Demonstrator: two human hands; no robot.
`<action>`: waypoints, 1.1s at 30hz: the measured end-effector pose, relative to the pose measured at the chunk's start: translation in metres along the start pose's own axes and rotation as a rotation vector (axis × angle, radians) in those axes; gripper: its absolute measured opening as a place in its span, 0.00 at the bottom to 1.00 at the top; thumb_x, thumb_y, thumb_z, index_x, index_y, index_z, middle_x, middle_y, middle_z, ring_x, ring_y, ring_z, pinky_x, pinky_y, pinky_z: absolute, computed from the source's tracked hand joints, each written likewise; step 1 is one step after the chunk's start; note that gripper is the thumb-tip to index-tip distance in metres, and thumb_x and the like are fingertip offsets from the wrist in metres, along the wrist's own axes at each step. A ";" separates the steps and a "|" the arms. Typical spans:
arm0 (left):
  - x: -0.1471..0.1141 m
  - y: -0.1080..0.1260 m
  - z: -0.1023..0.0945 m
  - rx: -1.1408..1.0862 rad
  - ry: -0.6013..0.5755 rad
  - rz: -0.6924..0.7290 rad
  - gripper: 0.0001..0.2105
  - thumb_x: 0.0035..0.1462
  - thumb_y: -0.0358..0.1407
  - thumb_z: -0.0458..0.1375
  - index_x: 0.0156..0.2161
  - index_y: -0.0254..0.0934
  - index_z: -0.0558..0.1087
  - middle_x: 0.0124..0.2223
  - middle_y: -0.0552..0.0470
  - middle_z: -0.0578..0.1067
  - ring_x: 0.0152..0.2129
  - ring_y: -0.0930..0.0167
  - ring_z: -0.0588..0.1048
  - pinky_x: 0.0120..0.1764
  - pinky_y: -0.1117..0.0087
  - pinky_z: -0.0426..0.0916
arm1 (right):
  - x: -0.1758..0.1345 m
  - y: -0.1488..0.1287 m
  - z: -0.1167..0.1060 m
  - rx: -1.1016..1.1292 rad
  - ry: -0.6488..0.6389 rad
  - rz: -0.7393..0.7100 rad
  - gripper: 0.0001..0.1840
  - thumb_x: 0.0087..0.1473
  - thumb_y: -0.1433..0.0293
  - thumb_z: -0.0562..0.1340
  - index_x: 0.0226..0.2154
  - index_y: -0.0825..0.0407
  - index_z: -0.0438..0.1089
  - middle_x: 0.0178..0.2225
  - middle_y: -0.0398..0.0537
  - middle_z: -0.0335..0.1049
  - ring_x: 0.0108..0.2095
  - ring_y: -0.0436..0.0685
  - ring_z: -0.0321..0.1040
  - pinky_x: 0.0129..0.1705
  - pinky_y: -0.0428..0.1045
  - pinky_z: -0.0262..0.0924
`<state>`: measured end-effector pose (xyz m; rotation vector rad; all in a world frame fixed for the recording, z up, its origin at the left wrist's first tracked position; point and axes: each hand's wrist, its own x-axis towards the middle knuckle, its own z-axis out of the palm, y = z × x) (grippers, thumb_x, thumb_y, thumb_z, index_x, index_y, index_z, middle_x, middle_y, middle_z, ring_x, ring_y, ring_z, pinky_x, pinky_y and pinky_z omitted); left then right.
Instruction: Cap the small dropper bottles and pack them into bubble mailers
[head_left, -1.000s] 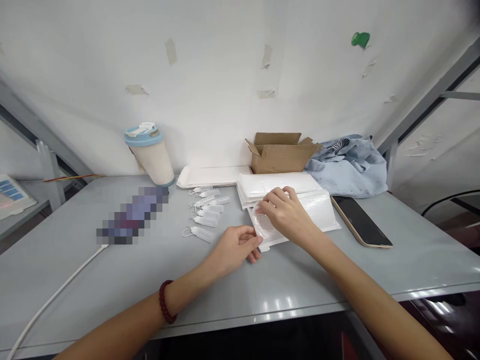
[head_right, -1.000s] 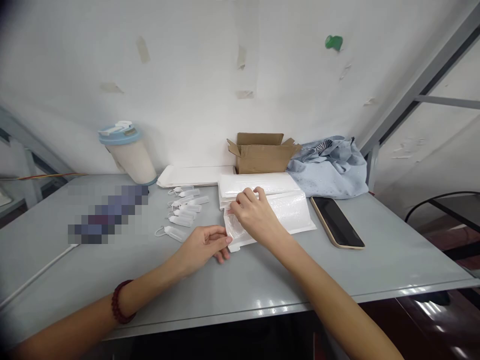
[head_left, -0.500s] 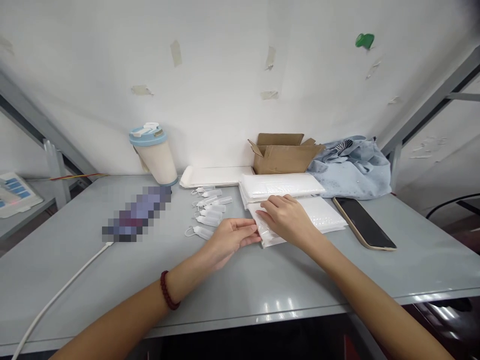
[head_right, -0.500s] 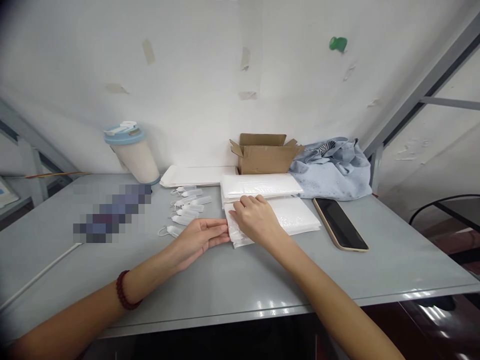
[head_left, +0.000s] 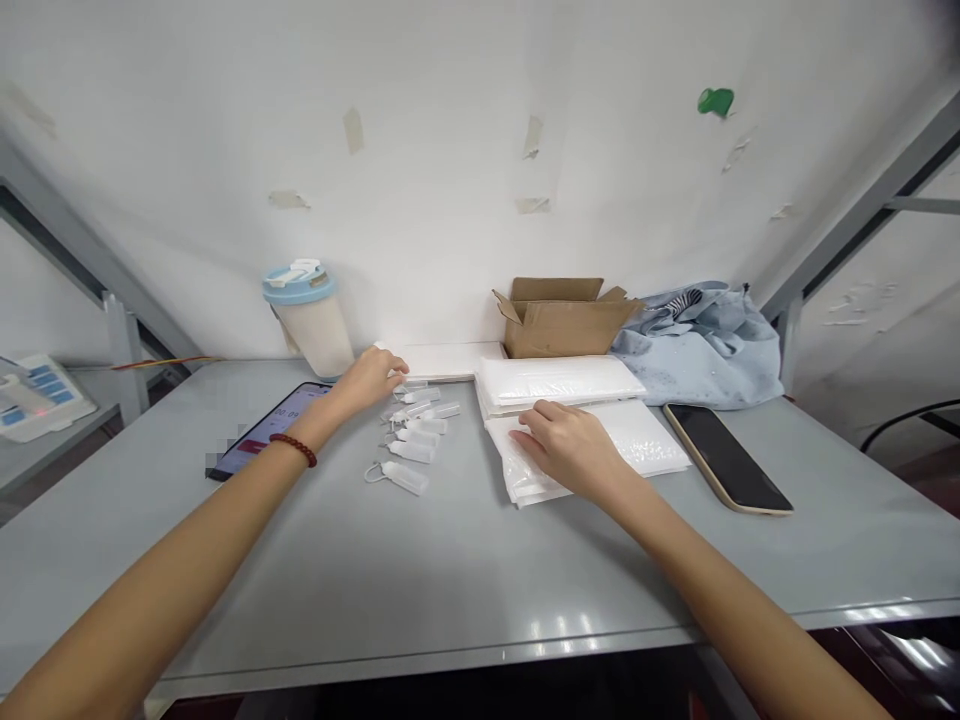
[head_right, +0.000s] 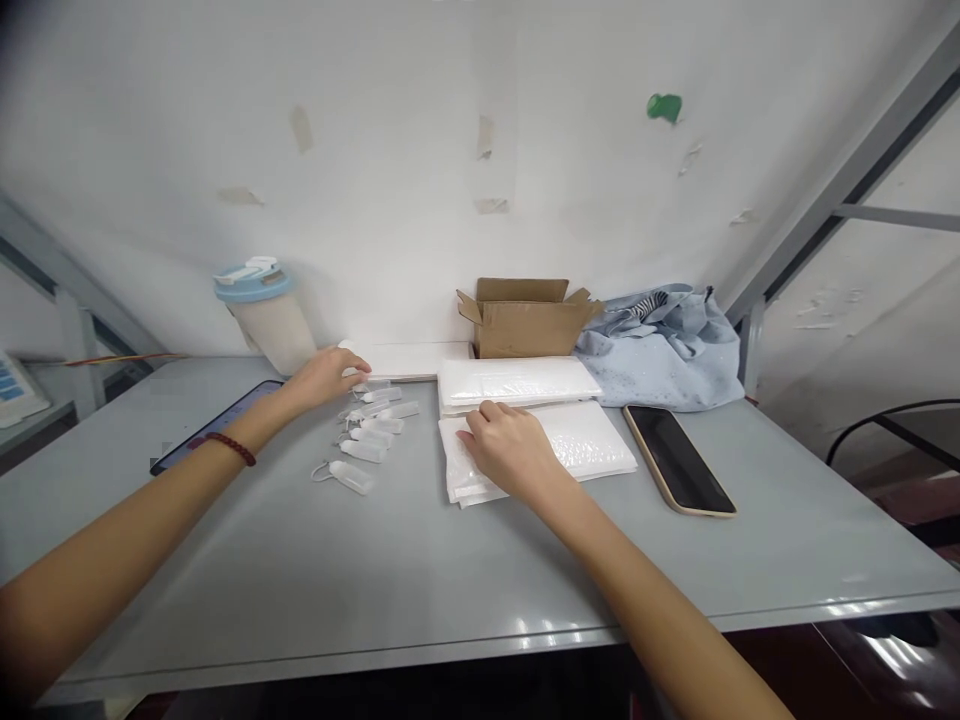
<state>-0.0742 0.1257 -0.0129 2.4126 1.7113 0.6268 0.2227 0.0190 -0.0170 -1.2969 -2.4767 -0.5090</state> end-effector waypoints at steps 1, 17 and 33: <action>0.004 -0.005 0.001 0.011 -0.013 0.008 0.08 0.48 0.35 0.55 0.30 0.37 0.77 0.35 0.45 0.78 0.39 0.58 0.72 0.45 0.62 0.63 | 0.000 0.000 0.000 0.003 -0.005 -0.002 0.10 0.58 0.69 0.58 0.27 0.55 0.68 0.25 0.46 0.67 0.24 0.51 0.63 0.25 0.47 0.44; 0.019 -0.015 0.007 0.082 -0.056 0.121 0.12 0.51 0.40 0.52 0.28 0.39 0.77 0.33 0.46 0.78 0.37 0.60 0.71 0.40 0.66 0.62 | 0.002 -0.005 -0.004 0.011 -0.101 0.017 0.11 0.59 0.68 0.57 0.28 0.55 0.70 0.28 0.48 0.69 0.28 0.53 0.66 0.26 0.47 0.45; 0.019 -0.004 -0.003 0.232 0.138 0.097 0.07 0.55 0.33 0.47 0.29 0.36 0.66 0.33 0.41 0.72 0.36 0.59 0.69 0.39 0.61 0.64 | 0.003 -0.005 -0.006 0.022 -0.181 0.049 0.12 0.61 0.67 0.55 0.31 0.55 0.70 0.30 0.50 0.69 0.31 0.54 0.66 0.27 0.48 0.45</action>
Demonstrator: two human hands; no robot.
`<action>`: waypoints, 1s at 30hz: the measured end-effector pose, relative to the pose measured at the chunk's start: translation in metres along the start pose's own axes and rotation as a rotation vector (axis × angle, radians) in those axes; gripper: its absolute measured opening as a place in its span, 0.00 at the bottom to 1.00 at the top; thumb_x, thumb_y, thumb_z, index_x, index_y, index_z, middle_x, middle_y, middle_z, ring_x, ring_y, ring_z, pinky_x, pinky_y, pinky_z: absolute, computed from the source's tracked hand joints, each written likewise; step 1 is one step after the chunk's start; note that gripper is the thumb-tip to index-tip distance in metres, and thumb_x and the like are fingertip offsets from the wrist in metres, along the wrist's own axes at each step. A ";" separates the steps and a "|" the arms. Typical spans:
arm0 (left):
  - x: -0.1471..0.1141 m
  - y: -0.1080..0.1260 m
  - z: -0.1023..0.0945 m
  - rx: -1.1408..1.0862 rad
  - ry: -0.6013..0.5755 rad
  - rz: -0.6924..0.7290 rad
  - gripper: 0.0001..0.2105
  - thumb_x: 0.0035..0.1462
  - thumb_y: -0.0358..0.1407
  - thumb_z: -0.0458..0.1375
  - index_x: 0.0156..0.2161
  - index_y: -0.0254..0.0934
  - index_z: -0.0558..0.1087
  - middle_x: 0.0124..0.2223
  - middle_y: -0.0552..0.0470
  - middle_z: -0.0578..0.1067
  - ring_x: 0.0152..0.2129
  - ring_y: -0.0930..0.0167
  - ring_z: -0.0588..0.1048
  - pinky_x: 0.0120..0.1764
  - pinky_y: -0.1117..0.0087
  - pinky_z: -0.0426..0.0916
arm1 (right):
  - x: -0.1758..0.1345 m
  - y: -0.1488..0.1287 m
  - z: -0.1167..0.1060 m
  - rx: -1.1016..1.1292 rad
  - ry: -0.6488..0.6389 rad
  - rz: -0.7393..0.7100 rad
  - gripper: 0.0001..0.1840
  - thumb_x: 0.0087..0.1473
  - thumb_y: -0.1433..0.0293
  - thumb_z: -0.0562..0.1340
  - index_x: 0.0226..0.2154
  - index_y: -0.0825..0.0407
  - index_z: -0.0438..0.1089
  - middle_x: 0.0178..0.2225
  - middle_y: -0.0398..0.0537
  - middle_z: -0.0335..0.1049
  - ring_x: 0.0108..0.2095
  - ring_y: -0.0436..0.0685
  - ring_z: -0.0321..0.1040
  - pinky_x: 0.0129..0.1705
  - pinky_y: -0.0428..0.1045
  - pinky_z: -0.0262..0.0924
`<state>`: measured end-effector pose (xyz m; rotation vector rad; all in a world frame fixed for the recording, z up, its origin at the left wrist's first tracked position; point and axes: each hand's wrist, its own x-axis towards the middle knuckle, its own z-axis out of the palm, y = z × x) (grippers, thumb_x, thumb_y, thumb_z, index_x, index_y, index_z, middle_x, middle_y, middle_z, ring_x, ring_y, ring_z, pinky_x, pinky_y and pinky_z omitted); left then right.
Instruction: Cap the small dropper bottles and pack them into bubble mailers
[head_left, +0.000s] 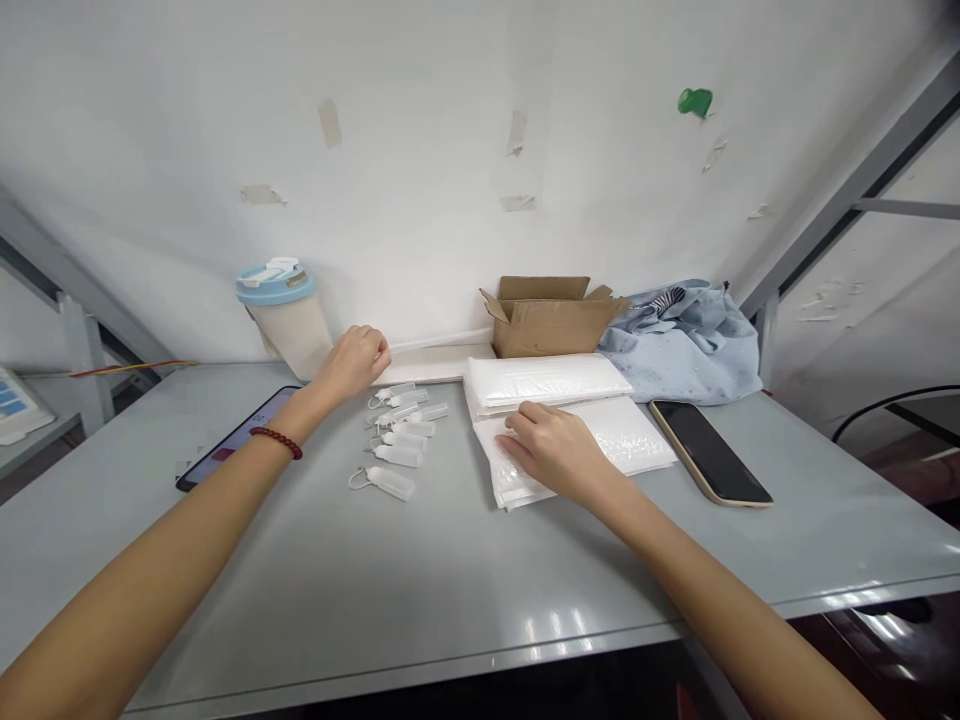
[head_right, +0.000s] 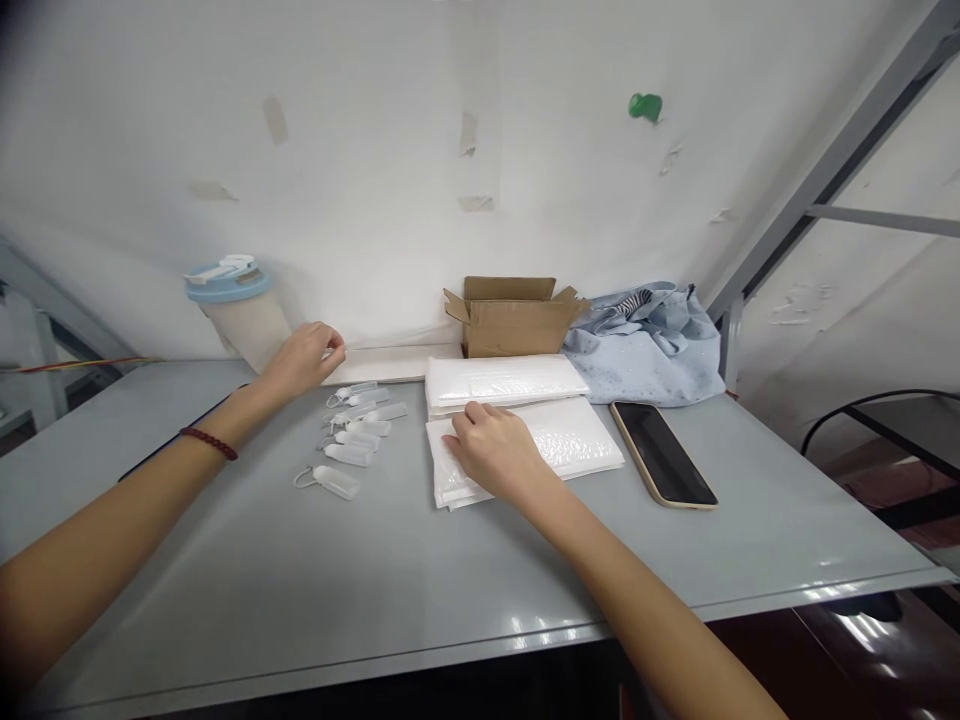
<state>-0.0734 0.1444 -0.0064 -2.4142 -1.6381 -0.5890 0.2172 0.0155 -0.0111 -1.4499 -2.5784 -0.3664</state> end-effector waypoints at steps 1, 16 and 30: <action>-0.002 0.000 -0.004 0.002 0.037 -0.011 0.07 0.55 0.33 0.46 0.30 0.36 0.65 0.34 0.41 0.71 0.36 0.59 0.69 0.39 0.61 0.64 | 0.000 0.000 0.000 0.000 0.003 -0.001 0.12 0.61 0.67 0.55 0.31 0.55 0.70 0.30 0.50 0.69 0.31 0.54 0.66 0.27 0.48 0.46; -0.081 0.036 -0.030 -0.079 0.594 -0.177 0.04 0.60 0.34 0.48 0.37 0.36 0.63 0.35 0.45 0.70 0.28 0.65 0.70 0.31 0.64 0.65 | -0.002 -0.008 0.009 0.127 0.547 -0.210 0.07 0.58 0.74 0.55 0.40 0.56 0.66 0.36 0.54 0.69 0.36 0.56 0.65 0.34 0.50 0.63; -0.109 0.136 -0.026 -0.077 0.395 0.535 0.05 0.59 0.25 0.50 0.35 0.34 0.67 0.34 0.48 0.73 0.34 0.67 0.71 0.37 0.64 0.65 | -0.006 -0.013 -0.002 -0.233 0.698 -0.256 0.11 0.52 0.83 0.52 0.26 0.53 0.62 0.26 0.45 0.66 0.28 0.51 0.56 0.34 0.50 0.49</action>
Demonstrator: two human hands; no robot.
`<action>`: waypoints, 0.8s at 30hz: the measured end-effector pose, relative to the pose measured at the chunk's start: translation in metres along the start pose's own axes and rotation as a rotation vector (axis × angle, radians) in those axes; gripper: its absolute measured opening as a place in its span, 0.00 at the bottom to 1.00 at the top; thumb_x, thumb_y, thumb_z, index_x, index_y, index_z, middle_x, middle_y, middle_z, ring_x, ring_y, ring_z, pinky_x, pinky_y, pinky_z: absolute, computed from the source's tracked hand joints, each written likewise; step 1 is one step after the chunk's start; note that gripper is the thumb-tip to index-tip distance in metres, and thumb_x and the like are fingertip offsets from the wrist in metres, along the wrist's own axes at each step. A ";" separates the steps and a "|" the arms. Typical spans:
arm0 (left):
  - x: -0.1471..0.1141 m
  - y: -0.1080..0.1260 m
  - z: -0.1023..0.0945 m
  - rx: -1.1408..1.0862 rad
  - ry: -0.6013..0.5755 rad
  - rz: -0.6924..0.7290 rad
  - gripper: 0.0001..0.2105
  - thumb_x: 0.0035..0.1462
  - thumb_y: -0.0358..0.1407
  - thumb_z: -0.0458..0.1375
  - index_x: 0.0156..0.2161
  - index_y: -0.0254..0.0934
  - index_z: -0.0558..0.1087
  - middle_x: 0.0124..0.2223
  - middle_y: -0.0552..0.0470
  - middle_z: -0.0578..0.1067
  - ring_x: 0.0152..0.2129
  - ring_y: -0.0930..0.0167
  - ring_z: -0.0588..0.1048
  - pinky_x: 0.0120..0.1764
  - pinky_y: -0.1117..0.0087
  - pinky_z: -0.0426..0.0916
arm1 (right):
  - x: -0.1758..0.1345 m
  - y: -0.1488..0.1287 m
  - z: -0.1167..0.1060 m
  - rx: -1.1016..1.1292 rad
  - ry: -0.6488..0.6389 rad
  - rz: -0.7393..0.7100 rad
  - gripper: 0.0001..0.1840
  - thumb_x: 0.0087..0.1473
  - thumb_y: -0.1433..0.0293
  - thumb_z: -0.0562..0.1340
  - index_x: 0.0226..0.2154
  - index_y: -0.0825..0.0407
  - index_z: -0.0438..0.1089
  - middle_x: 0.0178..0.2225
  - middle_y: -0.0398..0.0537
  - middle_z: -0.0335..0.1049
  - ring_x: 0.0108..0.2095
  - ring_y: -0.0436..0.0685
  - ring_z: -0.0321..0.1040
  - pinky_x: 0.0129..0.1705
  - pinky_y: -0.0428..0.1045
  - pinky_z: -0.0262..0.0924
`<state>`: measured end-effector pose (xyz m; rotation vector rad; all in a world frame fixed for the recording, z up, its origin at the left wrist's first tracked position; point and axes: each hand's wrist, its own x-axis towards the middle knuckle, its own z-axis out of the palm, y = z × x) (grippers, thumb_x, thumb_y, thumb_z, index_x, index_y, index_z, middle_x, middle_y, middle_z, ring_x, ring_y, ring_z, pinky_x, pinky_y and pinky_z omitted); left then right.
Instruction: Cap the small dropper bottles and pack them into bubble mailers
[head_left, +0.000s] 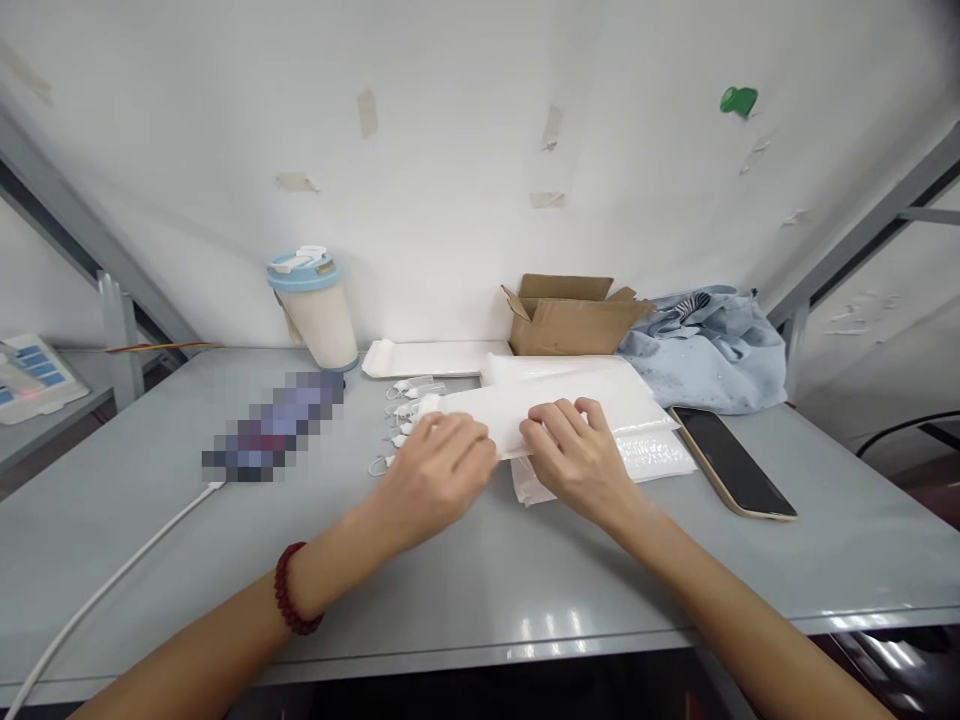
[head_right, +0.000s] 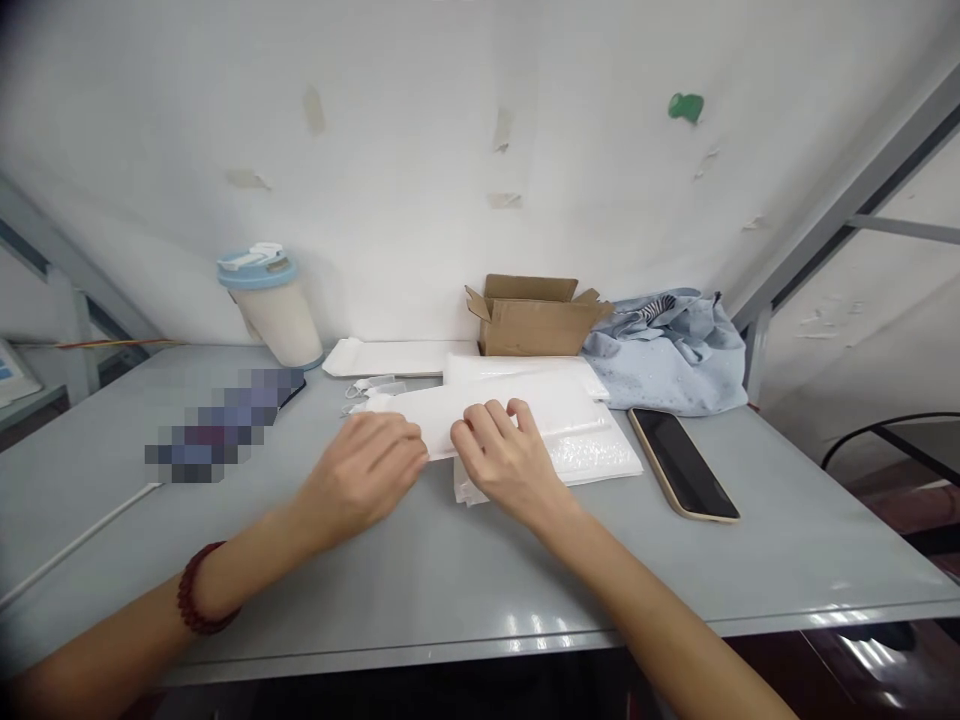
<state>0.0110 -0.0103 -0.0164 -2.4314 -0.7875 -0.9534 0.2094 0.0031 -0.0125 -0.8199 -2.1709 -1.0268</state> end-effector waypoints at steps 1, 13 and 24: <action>0.000 -0.005 -0.002 -0.059 0.035 -0.159 0.04 0.59 0.28 0.51 0.37 0.35 0.67 0.36 0.48 0.74 0.36 0.66 0.71 0.40 0.62 0.65 | -0.001 0.002 0.001 0.007 -0.012 0.006 0.12 0.51 0.84 0.52 0.25 0.53 0.61 0.25 0.45 0.65 0.27 0.51 0.55 0.32 0.49 0.49; 0.005 -0.047 -0.024 -1.240 -0.133 -1.158 0.13 0.53 0.40 0.59 0.41 0.35 0.75 0.37 0.47 0.78 0.32 0.68 0.75 0.37 0.66 0.71 | 0.001 -0.005 -0.003 0.079 -0.073 0.125 0.16 0.46 0.83 0.53 0.38 0.54 0.62 0.44 0.59 0.64 0.43 0.62 0.59 0.40 0.54 0.56; 0.008 0.009 -0.004 -1.314 -0.437 -1.382 0.16 0.55 0.49 0.56 0.28 0.36 0.63 0.18 0.58 0.68 0.12 0.73 0.71 0.15 0.74 0.64 | -0.005 -0.008 0.002 0.397 -0.470 0.161 0.38 0.46 0.66 0.61 0.58 0.57 0.49 0.60 0.69 0.49 0.61 0.72 0.44 0.55 0.69 0.44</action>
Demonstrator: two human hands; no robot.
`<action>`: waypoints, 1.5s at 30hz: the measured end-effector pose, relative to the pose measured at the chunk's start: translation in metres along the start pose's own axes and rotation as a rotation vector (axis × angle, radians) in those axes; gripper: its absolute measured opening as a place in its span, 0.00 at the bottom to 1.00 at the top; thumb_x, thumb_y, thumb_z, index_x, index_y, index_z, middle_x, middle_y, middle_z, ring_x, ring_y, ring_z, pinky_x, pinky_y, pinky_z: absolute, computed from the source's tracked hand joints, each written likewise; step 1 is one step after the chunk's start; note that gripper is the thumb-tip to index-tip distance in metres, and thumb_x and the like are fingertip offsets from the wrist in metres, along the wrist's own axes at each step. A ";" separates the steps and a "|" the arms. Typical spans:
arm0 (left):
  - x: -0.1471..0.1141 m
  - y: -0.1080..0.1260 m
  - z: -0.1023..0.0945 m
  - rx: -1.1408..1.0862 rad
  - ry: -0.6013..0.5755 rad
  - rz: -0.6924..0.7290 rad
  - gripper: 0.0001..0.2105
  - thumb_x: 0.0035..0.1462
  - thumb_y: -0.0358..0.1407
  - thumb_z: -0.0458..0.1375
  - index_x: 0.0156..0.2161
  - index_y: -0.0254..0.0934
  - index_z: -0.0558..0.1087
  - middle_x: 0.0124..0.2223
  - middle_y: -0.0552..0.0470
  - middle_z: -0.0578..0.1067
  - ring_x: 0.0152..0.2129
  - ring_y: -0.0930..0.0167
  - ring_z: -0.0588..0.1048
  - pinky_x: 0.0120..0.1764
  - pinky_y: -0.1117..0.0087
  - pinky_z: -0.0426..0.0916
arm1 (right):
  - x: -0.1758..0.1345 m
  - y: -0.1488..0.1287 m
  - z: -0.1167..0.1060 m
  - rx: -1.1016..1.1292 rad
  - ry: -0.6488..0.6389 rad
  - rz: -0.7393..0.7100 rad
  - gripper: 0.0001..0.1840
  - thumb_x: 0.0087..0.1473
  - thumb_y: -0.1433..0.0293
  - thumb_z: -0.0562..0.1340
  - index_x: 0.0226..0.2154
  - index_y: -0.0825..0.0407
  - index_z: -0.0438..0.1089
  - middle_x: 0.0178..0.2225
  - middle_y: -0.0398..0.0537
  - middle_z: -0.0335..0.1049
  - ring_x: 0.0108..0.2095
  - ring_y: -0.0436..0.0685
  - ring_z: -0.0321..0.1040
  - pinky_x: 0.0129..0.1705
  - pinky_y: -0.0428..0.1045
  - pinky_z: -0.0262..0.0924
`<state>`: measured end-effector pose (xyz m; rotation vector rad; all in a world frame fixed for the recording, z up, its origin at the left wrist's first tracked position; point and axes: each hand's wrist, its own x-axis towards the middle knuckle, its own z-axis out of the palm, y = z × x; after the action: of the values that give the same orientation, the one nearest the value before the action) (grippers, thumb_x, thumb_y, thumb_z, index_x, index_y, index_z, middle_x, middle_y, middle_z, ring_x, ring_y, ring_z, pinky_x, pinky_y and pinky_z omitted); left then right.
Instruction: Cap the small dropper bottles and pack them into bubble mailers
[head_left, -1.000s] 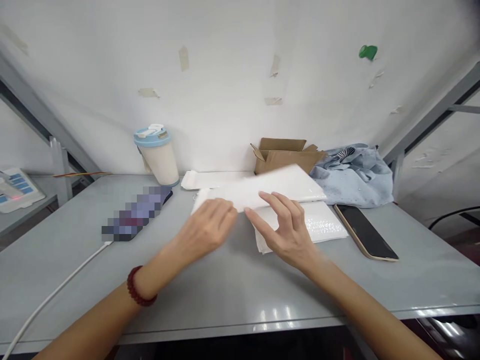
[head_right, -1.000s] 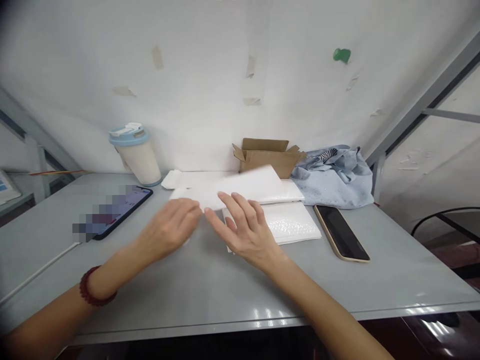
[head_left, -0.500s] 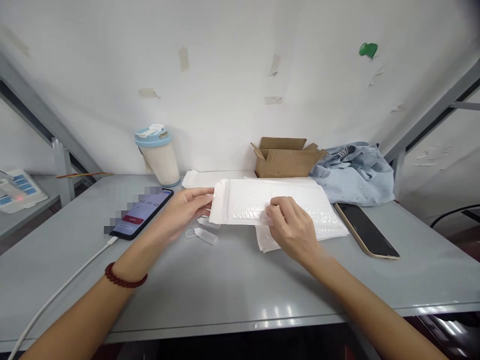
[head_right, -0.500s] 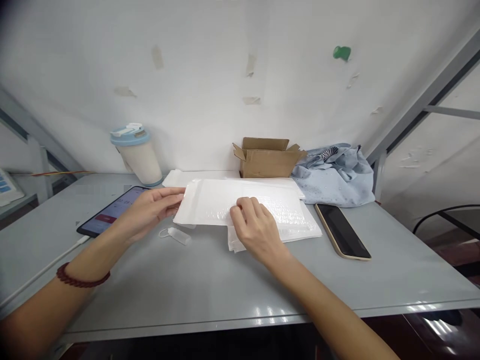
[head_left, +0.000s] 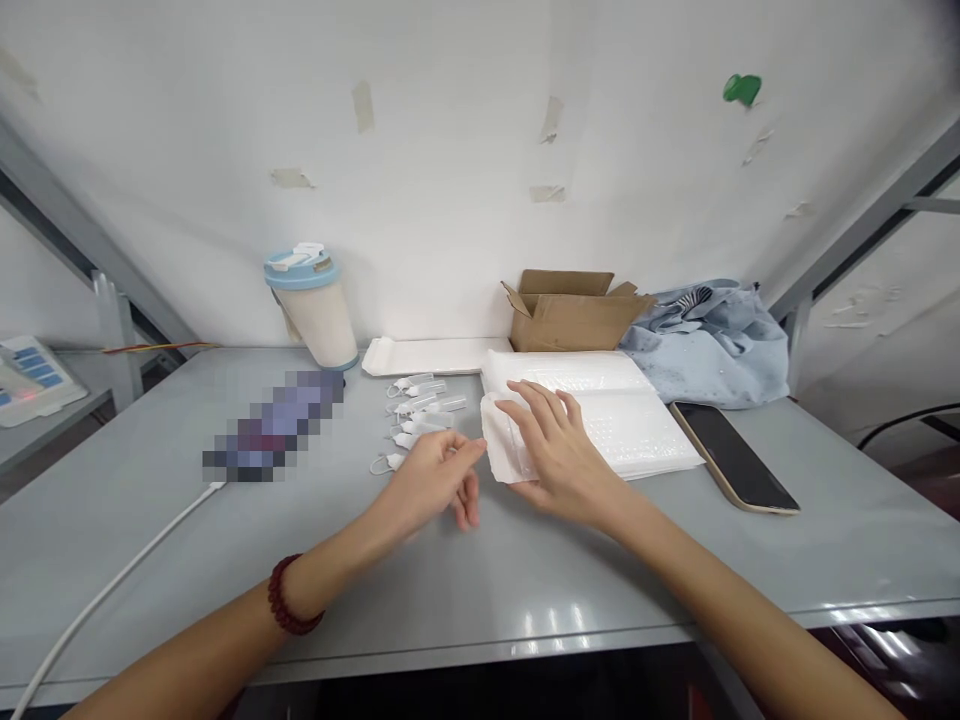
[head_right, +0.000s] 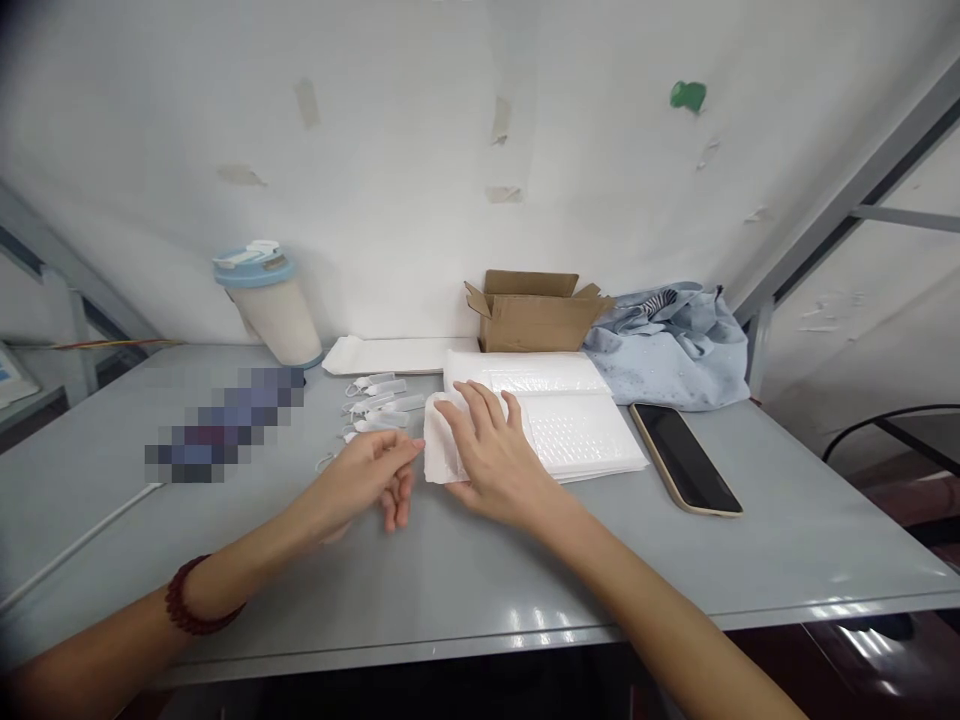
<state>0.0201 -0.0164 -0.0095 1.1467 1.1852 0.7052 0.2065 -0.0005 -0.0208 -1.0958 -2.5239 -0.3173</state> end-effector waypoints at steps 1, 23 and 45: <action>-0.001 -0.002 0.002 -0.006 -0.052 -0.050 0.18 0.56 0.51 0.53 0.29 0.36 0.64 0.17 0.58 0.67 0.11 0.72 0.70 0.13 0.74 0.62 | 0.000 0.000 0.001 0.011 0.004 0.005 0.37 0.47 0.66 0.60 0.58 0.57 0.50 0.60 0.69 0.49 0.61 0.72 0.45 0.55 0.69 0.44; -0.012 -0.020 0.016 0.210 0.044 0.302 0.14 0.56 0.41 0.50 0.22 0.39 0.60 0.19 0.57 0.63 0.15 0.75 0.62 0.20 0.72 0.57 | 0.001 0.004 -0.012 0.142 0.044 -0.087 0.46 0.41 0.58 0.63 0.58 0.55 0.44 0.49 0.61 0.56 0.50 0.68 0.53 0.53 0.68 0.43; 0.002 0.015 -0.096 1.092 -0.126 0.118 0.07 0.44 0.36 0.57 0.32 0.41 0.74 0.25 0.55 0.70 0.21 0.70 0.67 0.22 0.73 0.56 | 0.003 0.014 -0.004 -0.031 0.129 0.032 0.25 0.47 0.74 0.60 0.49 0.54 0.60 0.44 0.54 0.69 0.43 0.62 0.62 0.44 0.56 0.51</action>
<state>-0.0687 0.0193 0.0071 2.1282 1.4259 -0.0034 0.2158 0.0098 -0.0152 -1.0905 -2.3937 -0.4065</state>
